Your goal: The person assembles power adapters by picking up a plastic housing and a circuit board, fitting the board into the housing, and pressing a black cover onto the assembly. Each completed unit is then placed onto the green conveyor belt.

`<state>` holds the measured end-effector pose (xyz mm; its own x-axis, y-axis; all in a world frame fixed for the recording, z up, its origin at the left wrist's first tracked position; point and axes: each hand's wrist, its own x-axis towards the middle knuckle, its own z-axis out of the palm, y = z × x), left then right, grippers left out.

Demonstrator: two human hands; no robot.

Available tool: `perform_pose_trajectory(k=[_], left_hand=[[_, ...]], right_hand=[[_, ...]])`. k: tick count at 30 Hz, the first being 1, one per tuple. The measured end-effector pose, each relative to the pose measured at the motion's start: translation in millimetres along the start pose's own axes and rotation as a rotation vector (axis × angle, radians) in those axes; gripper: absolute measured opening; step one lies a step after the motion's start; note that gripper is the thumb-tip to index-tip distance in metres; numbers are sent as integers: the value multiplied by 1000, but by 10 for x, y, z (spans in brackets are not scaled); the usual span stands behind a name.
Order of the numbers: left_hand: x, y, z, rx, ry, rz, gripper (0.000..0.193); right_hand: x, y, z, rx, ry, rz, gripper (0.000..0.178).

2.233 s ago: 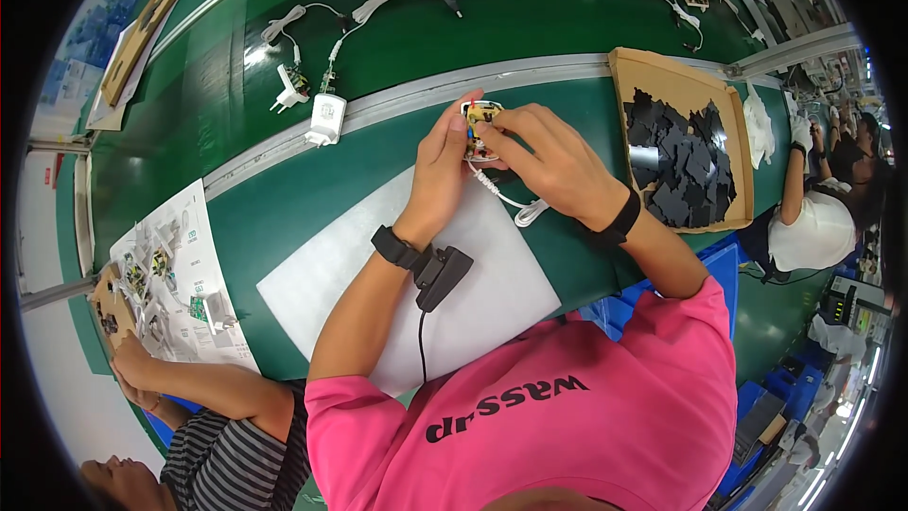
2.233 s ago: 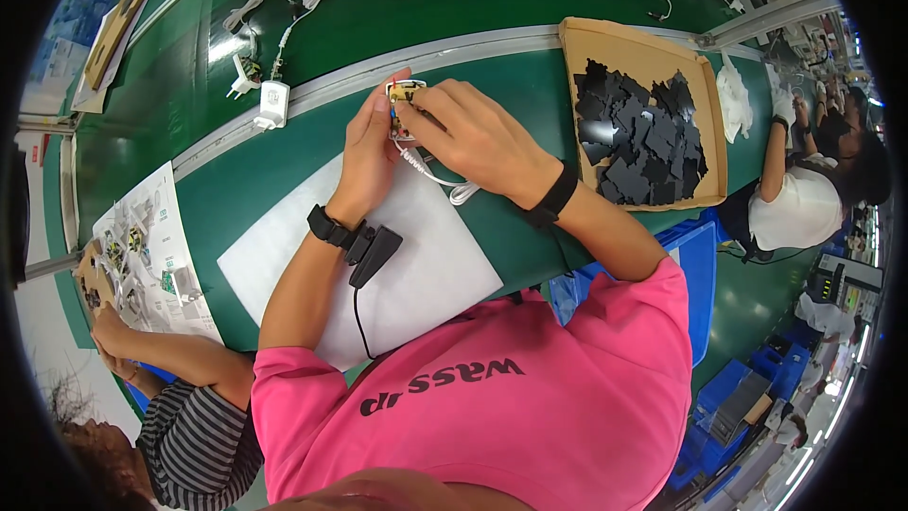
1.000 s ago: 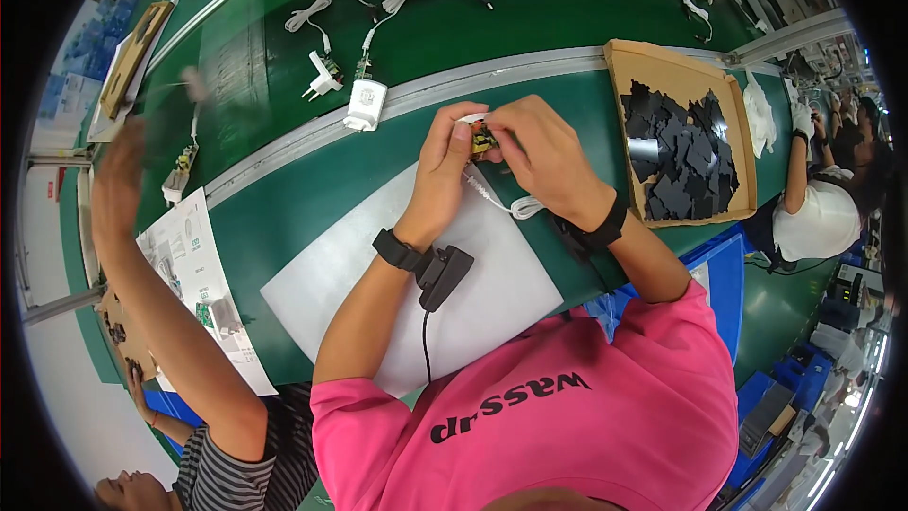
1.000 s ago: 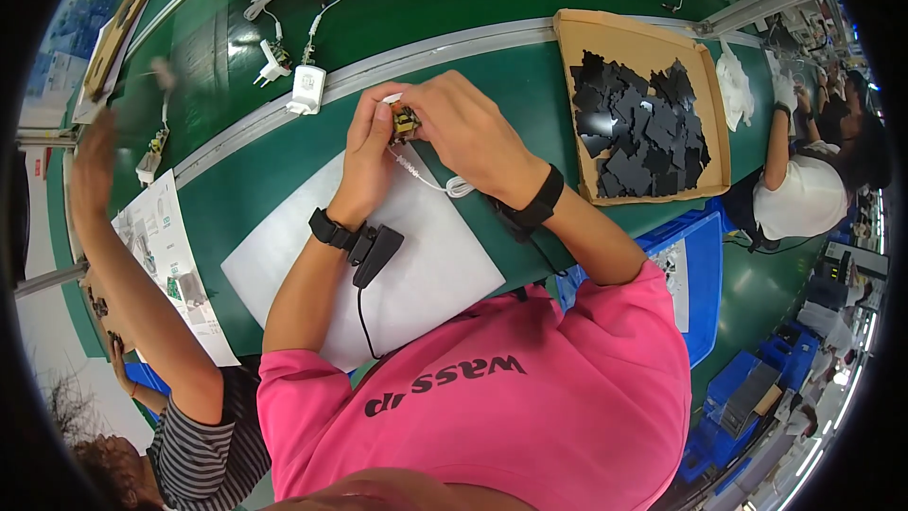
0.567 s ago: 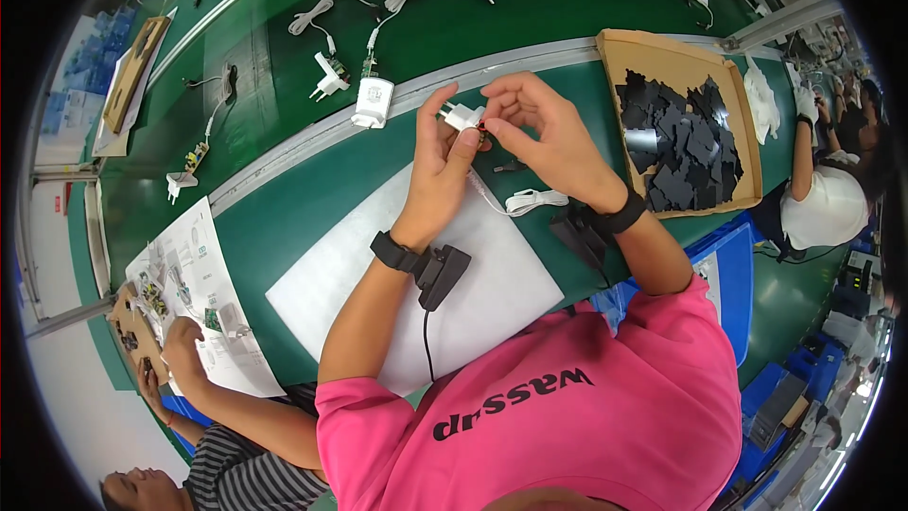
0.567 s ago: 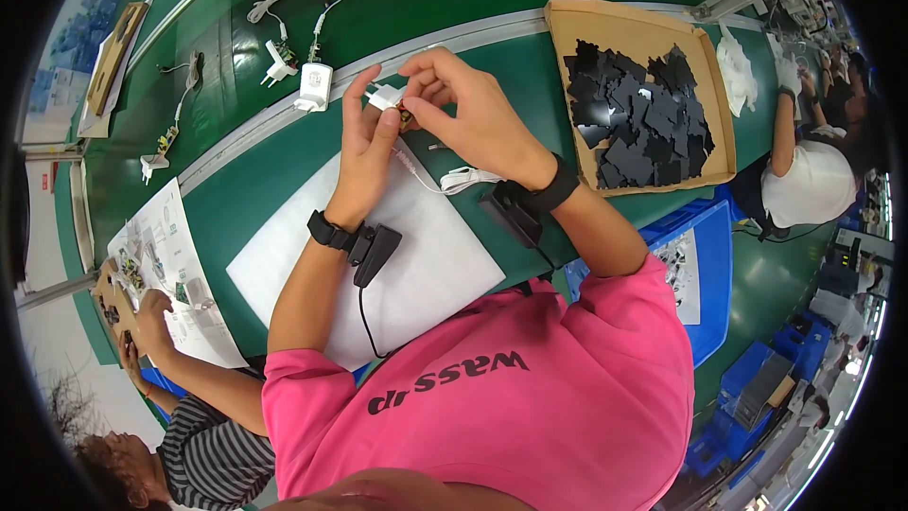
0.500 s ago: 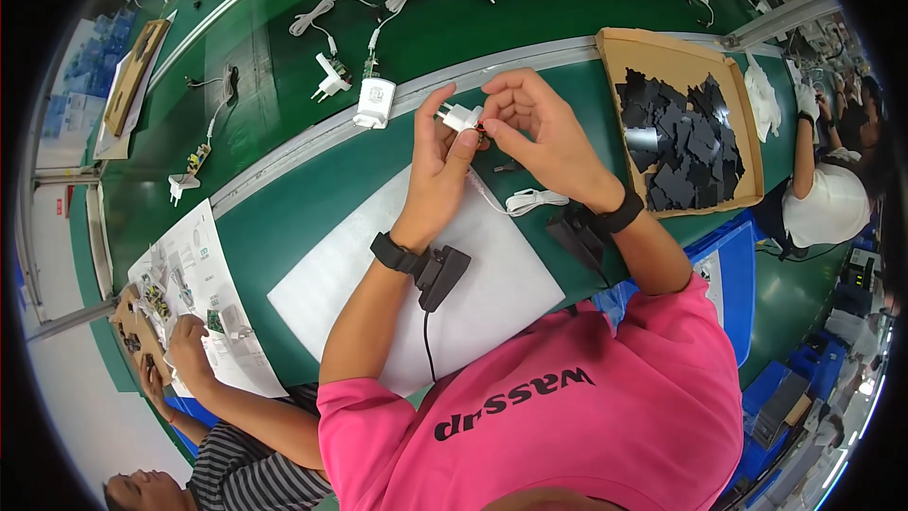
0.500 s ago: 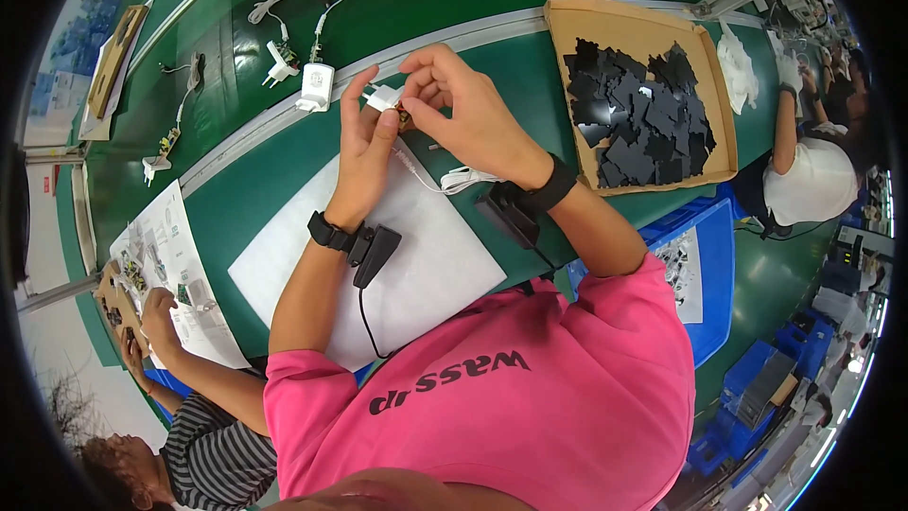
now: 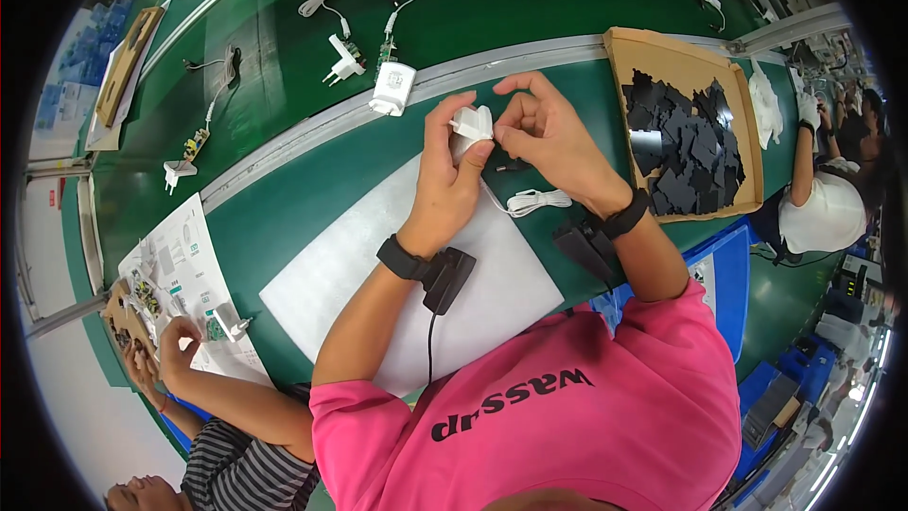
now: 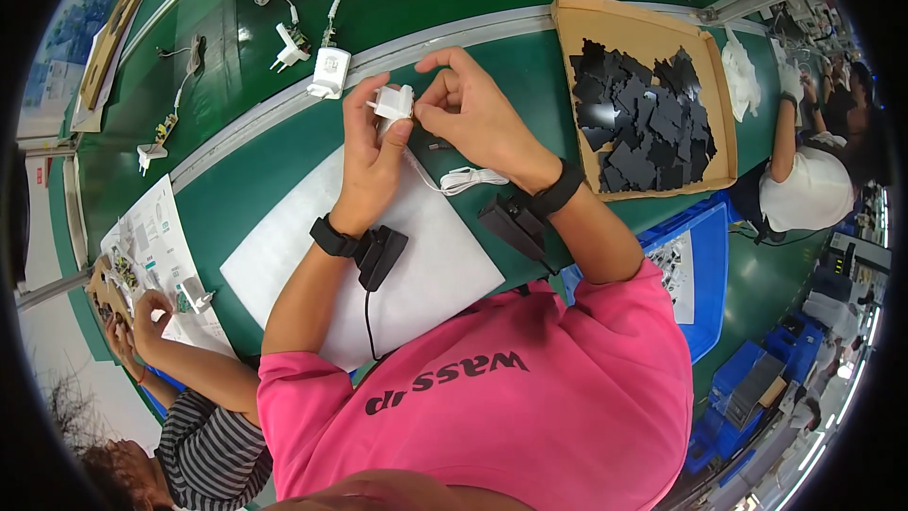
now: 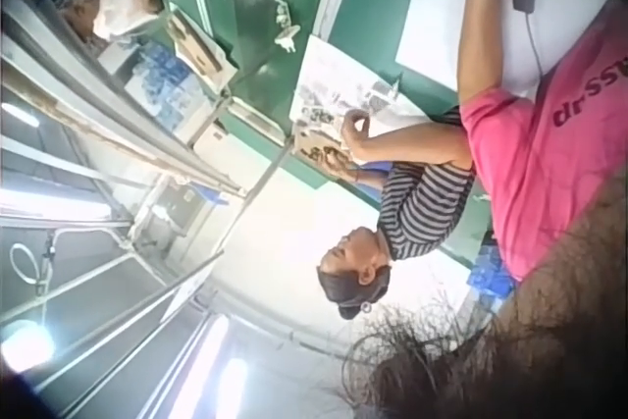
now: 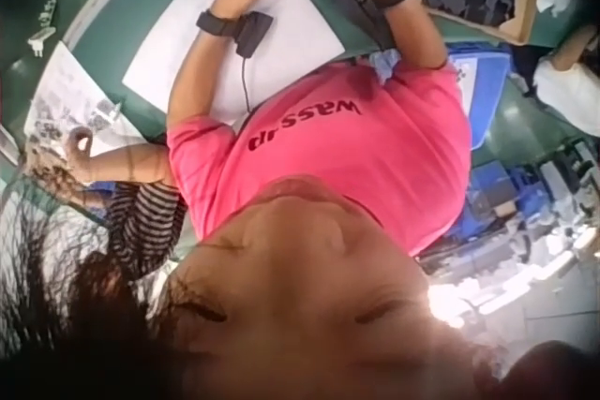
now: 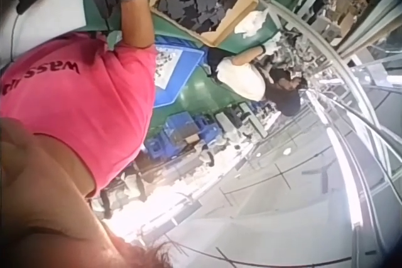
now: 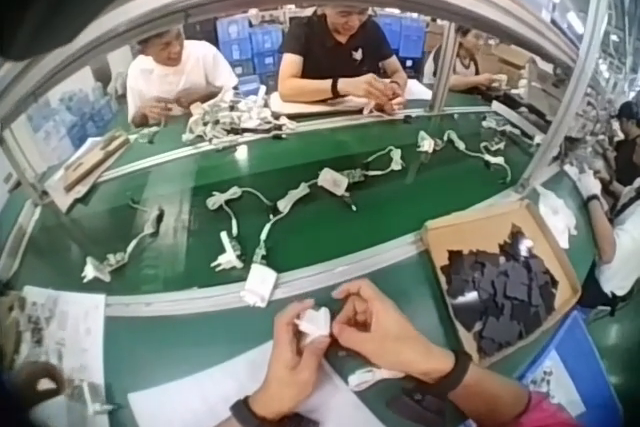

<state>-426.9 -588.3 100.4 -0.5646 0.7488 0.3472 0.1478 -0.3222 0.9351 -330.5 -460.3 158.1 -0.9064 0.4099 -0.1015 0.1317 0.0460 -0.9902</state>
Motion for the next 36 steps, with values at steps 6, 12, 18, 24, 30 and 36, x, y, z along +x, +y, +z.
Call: perform_pose_trajectory(k=[6, 12, 18, 24, 30, 36], left_hand=[[-49, -76, -88, -69, -38, -68, 36], [-55, -35, -119, -141, -40, -61, 30], [-25, 16, -206, -202, -52, -118, 25], [-71, -40, -284, -219, -53, -129, 25], [-66, 7, -349, -220, -26, -162, 23], [-69, 53, -400, -319, -9, -253, 30]], right_hand=[[36, 112, 208, -176, 125, -219, 53], [55, 149, 182, -107, -17, -256, 54], [39, 140, 155, -78, -167, -279, 42], [41, 134, 245, -317, -135, -308, 40], [62, 98, 369, -284, -40, -235, 36], [46, 150, 382, -602, 126, -547, 31]])
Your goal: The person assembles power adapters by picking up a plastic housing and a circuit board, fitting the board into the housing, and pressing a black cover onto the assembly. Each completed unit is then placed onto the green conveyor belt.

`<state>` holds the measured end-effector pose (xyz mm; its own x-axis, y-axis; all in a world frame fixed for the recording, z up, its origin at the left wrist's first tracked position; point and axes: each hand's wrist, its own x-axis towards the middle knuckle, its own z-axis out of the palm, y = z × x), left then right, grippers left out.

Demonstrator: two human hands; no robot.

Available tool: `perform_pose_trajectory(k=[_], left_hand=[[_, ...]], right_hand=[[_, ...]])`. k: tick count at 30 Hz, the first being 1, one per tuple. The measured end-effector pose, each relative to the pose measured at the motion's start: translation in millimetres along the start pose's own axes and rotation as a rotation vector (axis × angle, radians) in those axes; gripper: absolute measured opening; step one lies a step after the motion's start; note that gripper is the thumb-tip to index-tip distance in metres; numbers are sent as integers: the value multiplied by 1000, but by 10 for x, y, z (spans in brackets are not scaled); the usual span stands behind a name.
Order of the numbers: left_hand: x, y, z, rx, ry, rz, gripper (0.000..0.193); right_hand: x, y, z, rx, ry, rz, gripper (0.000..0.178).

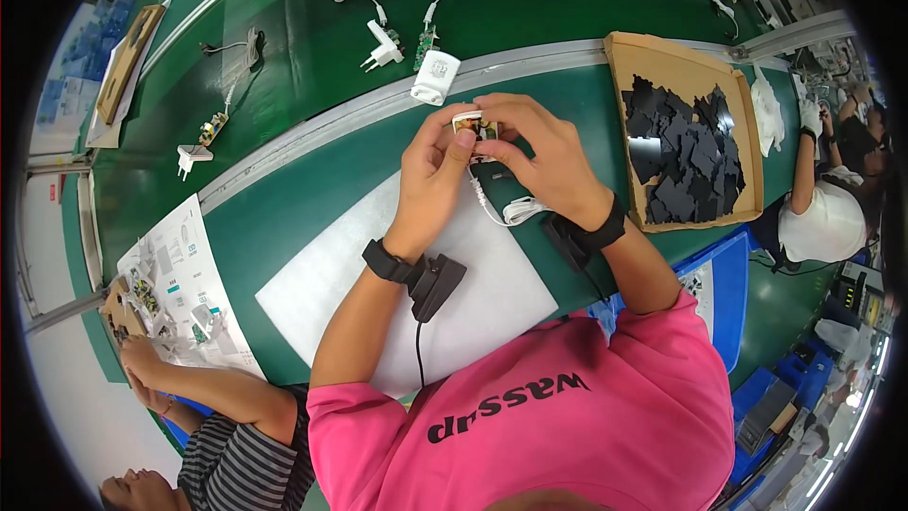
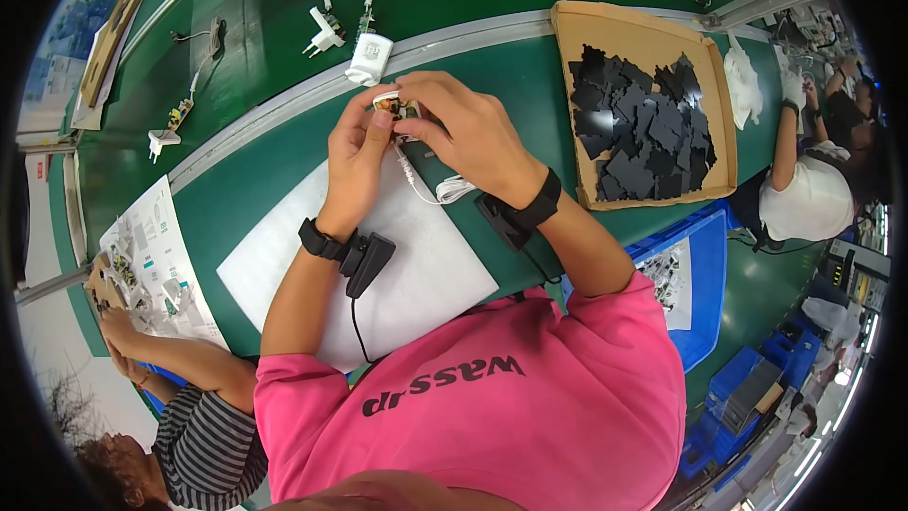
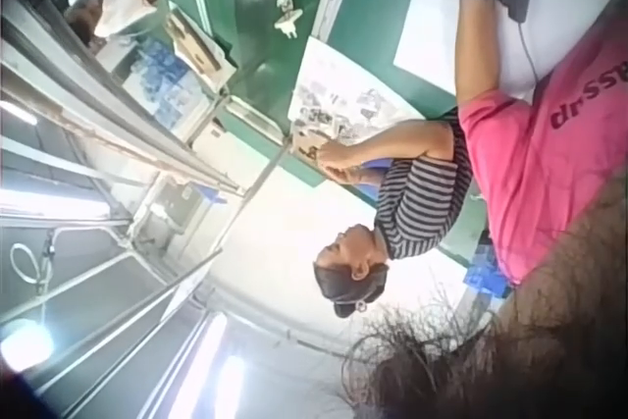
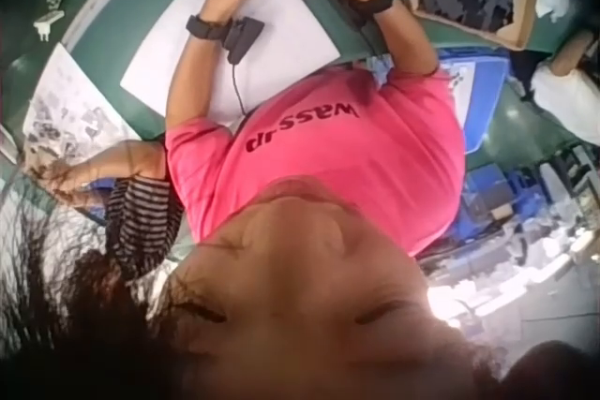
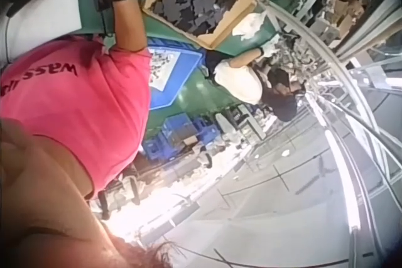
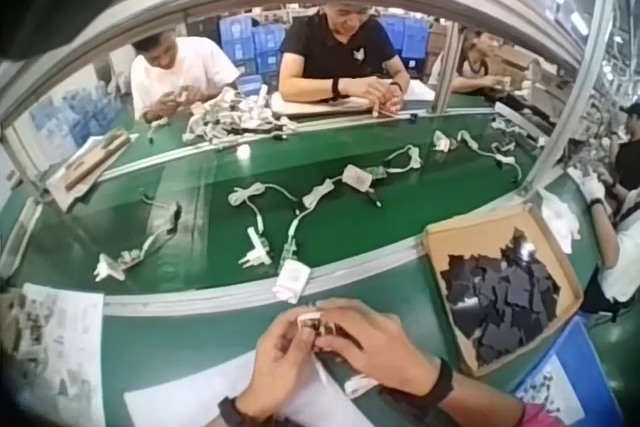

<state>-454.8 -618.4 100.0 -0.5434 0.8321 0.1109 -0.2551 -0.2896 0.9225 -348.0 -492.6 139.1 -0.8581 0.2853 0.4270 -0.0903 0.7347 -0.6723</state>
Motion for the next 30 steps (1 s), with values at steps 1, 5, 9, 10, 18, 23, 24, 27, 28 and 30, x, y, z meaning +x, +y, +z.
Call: perform_pose_trajectory(k=[1, 5, 9, 10, 18, 23, 24, 27, 28, 30], left_hand=[[-4, -5, -4, -39, -3, 15, 32], [-20, 11, -34, -101, -20, 42, 37], [-49, 9, -111, -59, -29, 33, 38], [-50, -8, -127, -49, -28, 32, 38], [-79, 39, -210, -17, -29, 22, 38], [-90, 66, -221, 23, -38, 15, 37], [-96, 69, -216, 25, -39, 19, 37], [-109, 49, -207, -40, 22, 9, 36], [-107, 74, -206, -40, 27, 18, 36], [-146, 111, -240, -46, 24, 27, 35]], right_hand=[[2, -14, 8, -50, 28, -47, 30], [31, -46, 40, -138, 82, -127, 28], [33, -51, 102, -95, 67, -82, 27], [28, -52, 115, -87, 61, -67, 27], [40, -156, 171, -63, -11, -22, 30], [69, -265, 105, -162, -87, -3, 33], [81, -297, 77, -163, -83, -7, 33], [143, -365, -50, -375, -1, -228, 32], [194, -393, -167, -402, 80, -235, 31], [334, -353, -482, -363, 222, -219, 30]])
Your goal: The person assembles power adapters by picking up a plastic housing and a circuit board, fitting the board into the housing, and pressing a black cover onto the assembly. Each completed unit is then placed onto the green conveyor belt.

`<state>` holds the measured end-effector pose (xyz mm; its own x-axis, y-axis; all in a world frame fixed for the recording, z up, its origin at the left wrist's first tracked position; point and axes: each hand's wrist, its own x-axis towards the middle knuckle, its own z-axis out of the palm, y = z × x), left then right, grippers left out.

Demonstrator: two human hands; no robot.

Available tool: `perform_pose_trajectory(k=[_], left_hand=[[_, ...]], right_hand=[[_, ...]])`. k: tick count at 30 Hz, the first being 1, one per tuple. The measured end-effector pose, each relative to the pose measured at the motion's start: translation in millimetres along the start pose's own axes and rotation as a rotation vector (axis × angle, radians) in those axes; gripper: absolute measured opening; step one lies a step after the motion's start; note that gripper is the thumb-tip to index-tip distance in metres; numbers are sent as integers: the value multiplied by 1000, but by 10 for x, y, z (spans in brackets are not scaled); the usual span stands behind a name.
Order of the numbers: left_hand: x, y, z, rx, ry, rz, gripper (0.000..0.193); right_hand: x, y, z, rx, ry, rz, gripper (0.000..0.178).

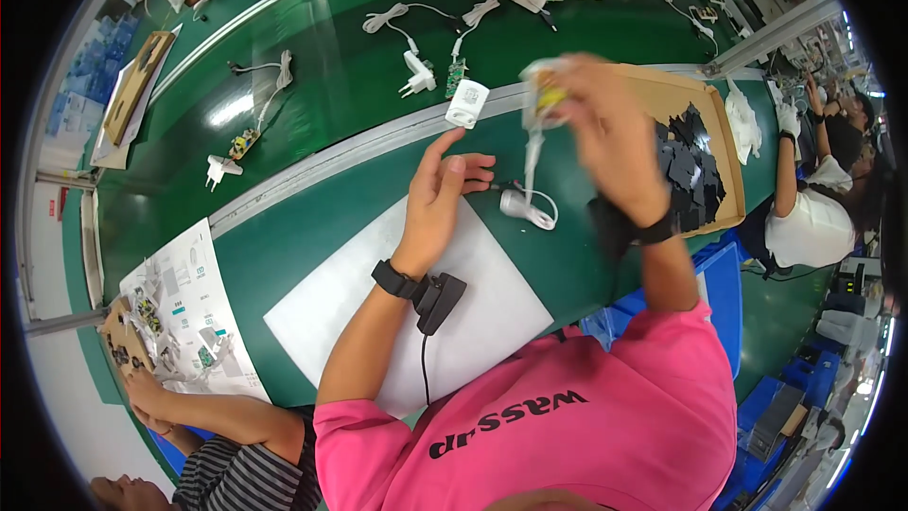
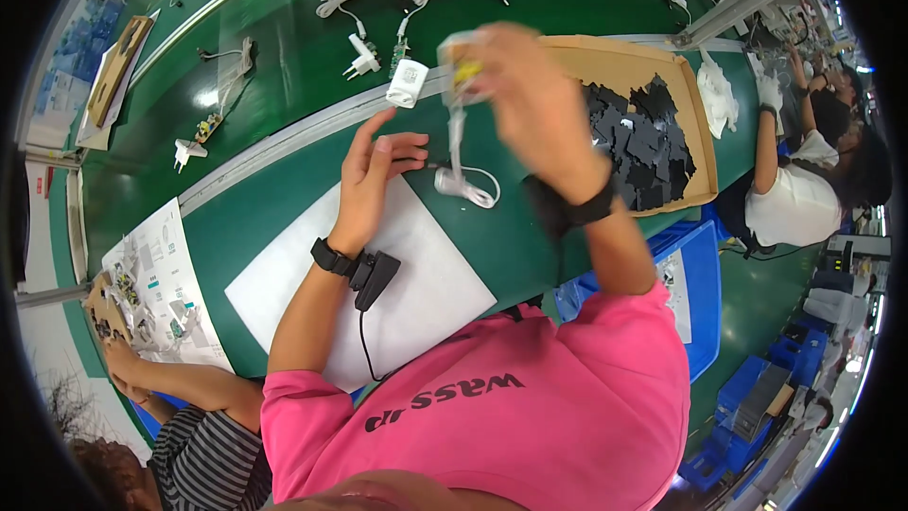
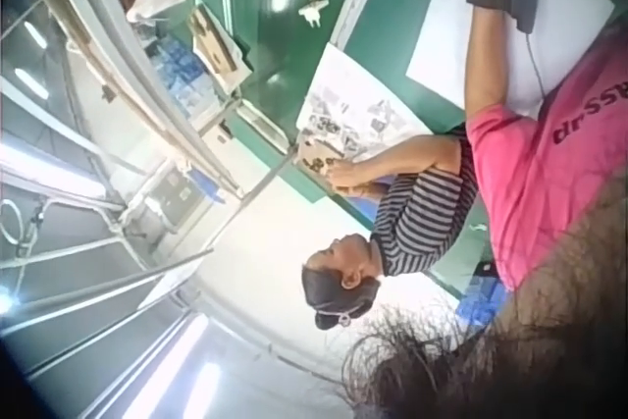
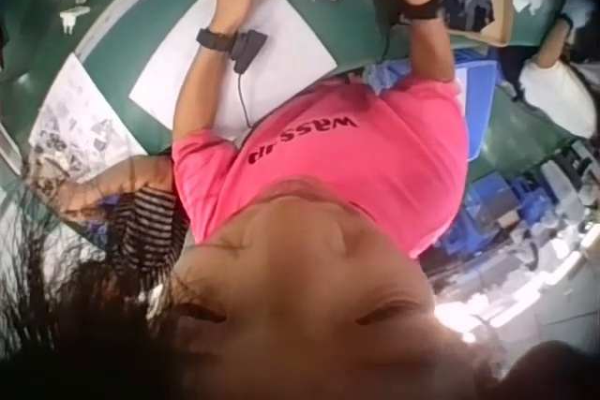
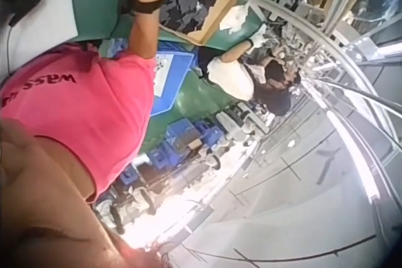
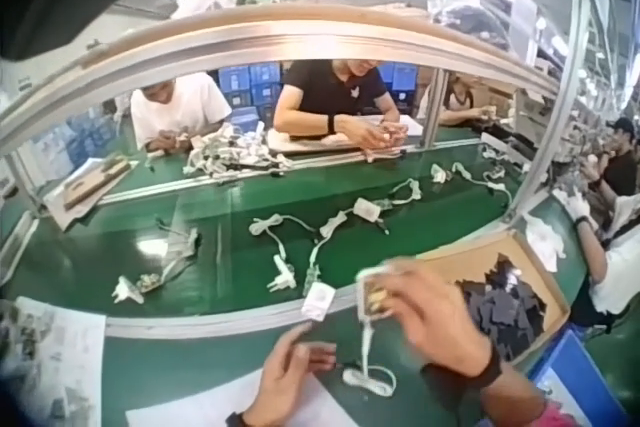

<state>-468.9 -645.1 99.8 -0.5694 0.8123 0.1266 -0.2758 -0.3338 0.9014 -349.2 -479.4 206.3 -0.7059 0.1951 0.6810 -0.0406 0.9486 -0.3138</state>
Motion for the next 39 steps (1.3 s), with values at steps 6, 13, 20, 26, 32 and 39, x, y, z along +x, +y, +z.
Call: perform_pose_trajectory(k=[6, 13, 20, 26, 32, 39], left_hand=[[51, -17, 25, 39, -119, 27, 30], [-45, 17, -122, 130, -90, 4, 28], [-28, -36, -84, 144, -128, 35, 26], [-28, -46, -93, 131, -137, 47, 25], [-49, 4, -183, 98, -108, 38, 26], [-87, 44, -279, -44, -161, 21, 36]], right_hand=[[678, 1001, -1203, -426, 210, 188, 27], [631, 446, -73, -38, -384, 376, 39], [352, 437, 924, 18, -555, 12, 47], [437, 356, 570, 76, -580, 190, 34], [453, -641, -313, 341, 387, -118, 22], [85, -753, 30, -149, -100, -237, 23]])
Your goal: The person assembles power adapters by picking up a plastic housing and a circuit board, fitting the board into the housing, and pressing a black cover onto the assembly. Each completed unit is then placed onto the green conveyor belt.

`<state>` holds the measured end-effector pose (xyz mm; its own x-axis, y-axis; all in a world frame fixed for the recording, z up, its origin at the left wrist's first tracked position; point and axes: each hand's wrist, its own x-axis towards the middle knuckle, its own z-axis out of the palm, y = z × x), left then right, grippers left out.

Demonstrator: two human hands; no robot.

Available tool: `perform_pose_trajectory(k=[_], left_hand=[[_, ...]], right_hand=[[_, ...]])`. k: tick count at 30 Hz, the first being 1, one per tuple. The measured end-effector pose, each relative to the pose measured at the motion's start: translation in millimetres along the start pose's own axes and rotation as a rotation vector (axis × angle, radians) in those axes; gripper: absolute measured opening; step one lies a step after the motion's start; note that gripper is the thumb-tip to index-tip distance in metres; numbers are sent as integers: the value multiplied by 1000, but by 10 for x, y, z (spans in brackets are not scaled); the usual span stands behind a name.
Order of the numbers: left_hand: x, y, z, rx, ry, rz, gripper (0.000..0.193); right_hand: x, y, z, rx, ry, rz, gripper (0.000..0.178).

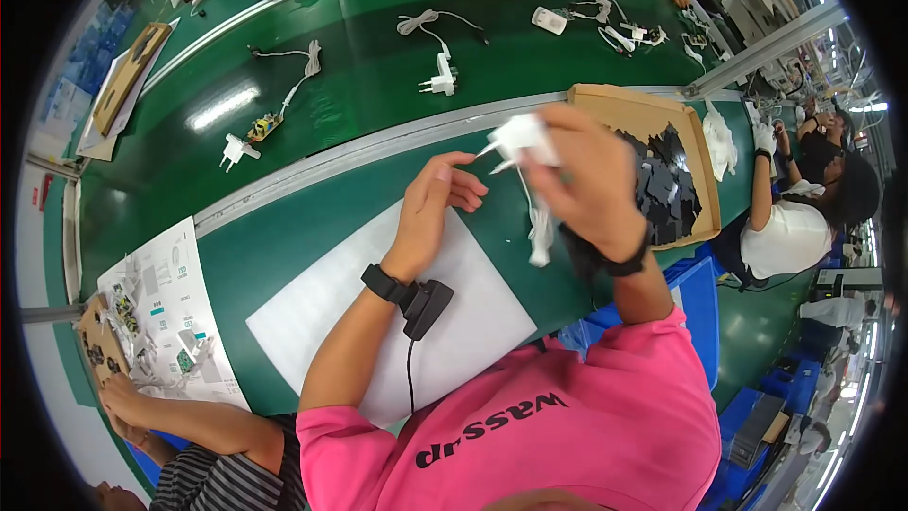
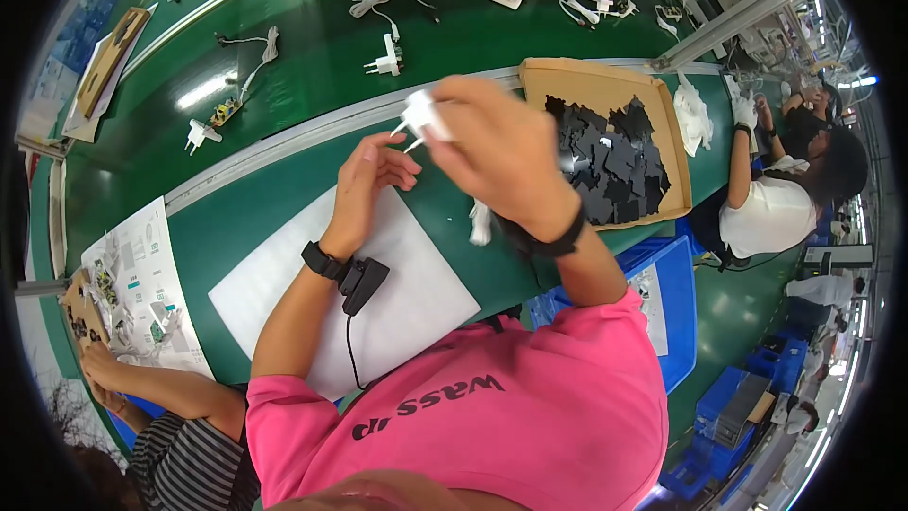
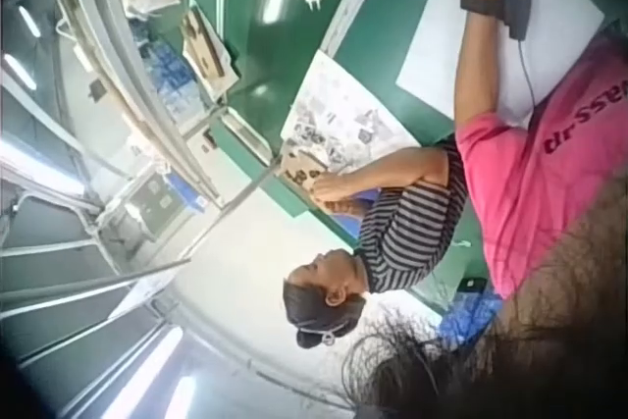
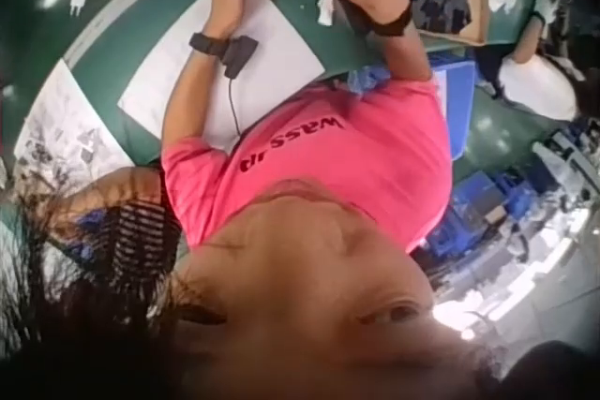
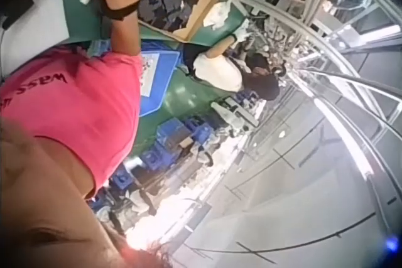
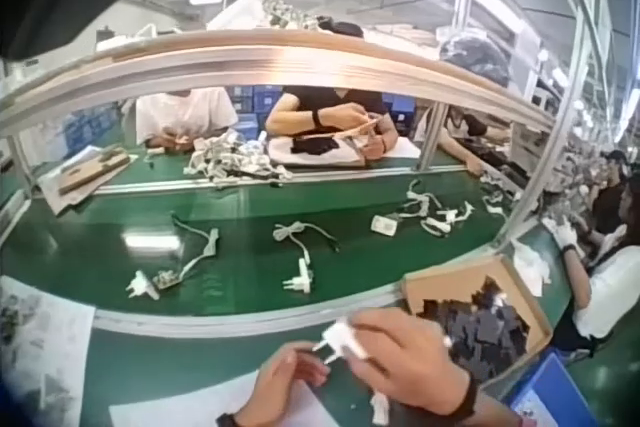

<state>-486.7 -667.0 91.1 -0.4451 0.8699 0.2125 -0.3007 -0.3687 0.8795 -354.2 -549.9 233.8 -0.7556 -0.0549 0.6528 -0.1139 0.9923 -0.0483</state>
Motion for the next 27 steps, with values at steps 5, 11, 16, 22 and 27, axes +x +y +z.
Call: perform_pose_trajectory(k=[5, 11, 16, 22, 27], left_hand=[[-35, -4, 11, -172, 81, 16, 45], [-84, 105, -61, -85, 74, -29, 42], [-135, 76, -216, -113, -91, -29, 34], [-188, 158, -165, 99, -51, -174, 22], [-127, 163, -154, 101, -69, -19, 20]], right_hand=[[-213, -114, 558, -10, -208, -42, 29], [-219, -25, 435, 284, -247, -4, 42], [-113, 144, 431, 247, -250, 85, 44], [-27, 150, 410, 21, -445, -60, 38], [-7, 191, 498, 91, -441, -12, 35]])
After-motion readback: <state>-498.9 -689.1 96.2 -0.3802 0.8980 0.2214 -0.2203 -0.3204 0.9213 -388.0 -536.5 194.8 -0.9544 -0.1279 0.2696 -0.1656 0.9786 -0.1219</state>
